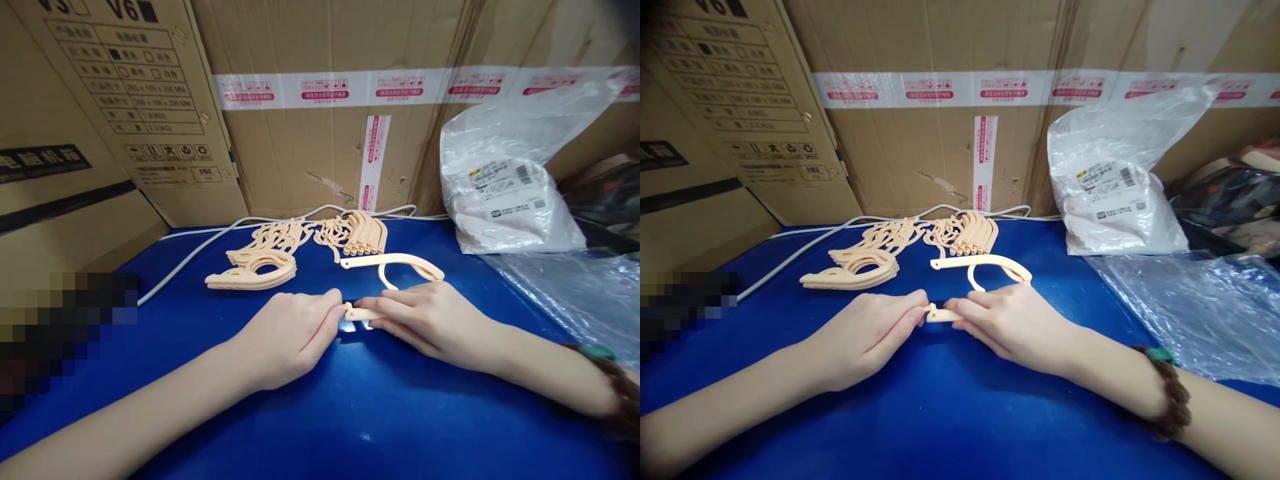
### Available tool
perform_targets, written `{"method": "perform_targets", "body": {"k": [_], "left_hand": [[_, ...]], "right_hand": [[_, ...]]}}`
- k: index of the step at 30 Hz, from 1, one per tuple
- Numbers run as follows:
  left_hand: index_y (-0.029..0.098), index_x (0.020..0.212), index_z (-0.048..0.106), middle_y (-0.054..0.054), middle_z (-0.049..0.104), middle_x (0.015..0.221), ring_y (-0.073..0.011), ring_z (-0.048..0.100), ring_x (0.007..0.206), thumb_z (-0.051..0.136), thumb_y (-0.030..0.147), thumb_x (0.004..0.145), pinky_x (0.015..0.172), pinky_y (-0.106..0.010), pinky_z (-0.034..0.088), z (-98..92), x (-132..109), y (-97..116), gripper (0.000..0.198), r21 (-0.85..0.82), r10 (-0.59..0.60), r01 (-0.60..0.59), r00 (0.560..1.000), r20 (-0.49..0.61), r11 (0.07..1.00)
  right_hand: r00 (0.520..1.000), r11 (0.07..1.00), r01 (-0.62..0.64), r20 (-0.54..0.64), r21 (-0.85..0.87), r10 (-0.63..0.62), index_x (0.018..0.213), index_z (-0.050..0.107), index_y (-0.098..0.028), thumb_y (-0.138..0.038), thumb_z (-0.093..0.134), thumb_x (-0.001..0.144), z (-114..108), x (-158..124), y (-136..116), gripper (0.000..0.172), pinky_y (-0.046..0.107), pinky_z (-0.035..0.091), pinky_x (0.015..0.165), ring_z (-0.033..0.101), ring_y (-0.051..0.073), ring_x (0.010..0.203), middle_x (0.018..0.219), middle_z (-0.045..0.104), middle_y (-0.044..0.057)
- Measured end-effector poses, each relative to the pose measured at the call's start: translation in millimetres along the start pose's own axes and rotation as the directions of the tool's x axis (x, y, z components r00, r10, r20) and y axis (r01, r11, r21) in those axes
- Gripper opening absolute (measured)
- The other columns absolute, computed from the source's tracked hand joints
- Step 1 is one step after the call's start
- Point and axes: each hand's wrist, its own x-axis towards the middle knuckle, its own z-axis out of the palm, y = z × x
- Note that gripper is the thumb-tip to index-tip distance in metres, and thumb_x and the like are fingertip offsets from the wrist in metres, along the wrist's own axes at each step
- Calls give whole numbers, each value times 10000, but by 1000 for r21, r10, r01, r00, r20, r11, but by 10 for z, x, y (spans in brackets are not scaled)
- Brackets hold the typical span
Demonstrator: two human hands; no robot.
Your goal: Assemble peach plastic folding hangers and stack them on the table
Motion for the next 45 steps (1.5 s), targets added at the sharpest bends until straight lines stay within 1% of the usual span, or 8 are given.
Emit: {"method": "perform_targets", "body": {"k": [4,8,13,22,30,37,41,45], "left_hand": [[209,804,425,22,551,644,-154,528,557,242,322,988,527,-267,292,-5,1,6,283,28,24,-24,1000,11,999],[211,776,408,31,567,619,-155,541,528,401,448,952,483,-257,243,1,2,22,295,95,36,-36,999,0,995],[205,829,434,-6,648,688,-191,616,568,346,404,986,474,-264,238,13,-7,49,268,243,55,-56,998,10,968],[205,815,425,-11,674,690,-213,655,567,347,382,992,445,-273,285,33,19,35,262,366,63,-58,998,-1,929],[193,792,430,-6,634,646,-191,655,538,305,354,1004,406,-267,316,103,6,-51,295,508,233,-141,965,-122,850],[183,762,446,2,567,562,-166,595,451,150,317,1024,376,-274,296,90,13,-52,417,584,337,-172,923,-186,794],[184,729,437,6,529,535,-159,548,413,126,294,1023,377,-280,287,73,0,-54,442,652,382,-175,905,-189,737],[183,732,434,7,521,555,-156,531,416,185,299,1020,379,-284,268,77,-8,-62,398,707,412,-174,893,-180,685]], "right_hand": [[1000,1000,14,-10,-8,-14,1150,610,-169,-289,367,1005,6,-4,-2,307,236,438,601,647,125,651,800,684,23],[1000,1000,22,-17,0,-22,1152,612,-169,-285,355,1008,11,-10,-20,317,243,438,599,649,124,649,819,689,25],[999,999,43,-19,0,-43,1132,610,-176,-299,328,1015,0,-16,-42,329,256,418,591,637,129,642,802,679,17],[999,999,34,-28,-37,-35,1130,601,-179,-301,325,1015,-1,-7,-37,322,265,395,567,628,136,613,772,663,4],[1000,1000,2,-2,18,-2,1136,595,-184,-306,331,1014,12,-8,-37,316,254,421,585,653,140,653,823,684,14],[991,983,-100,109,154,83,1212,567,-175,-331,345,1008,4,1,-46,340,265,471,689,689,175,780,933,720,54],[983,968,-147,142,205,119,1090,610,-193,-356,327,1009,-20,11,-58,336,255,440,634,670,158,710,870,712,40],[977,960,-159,174,232,120,1002,621,-188,-382,313,1009,-41,19,-58,364,256,407,602,642,153,669,817,695,40]]}}
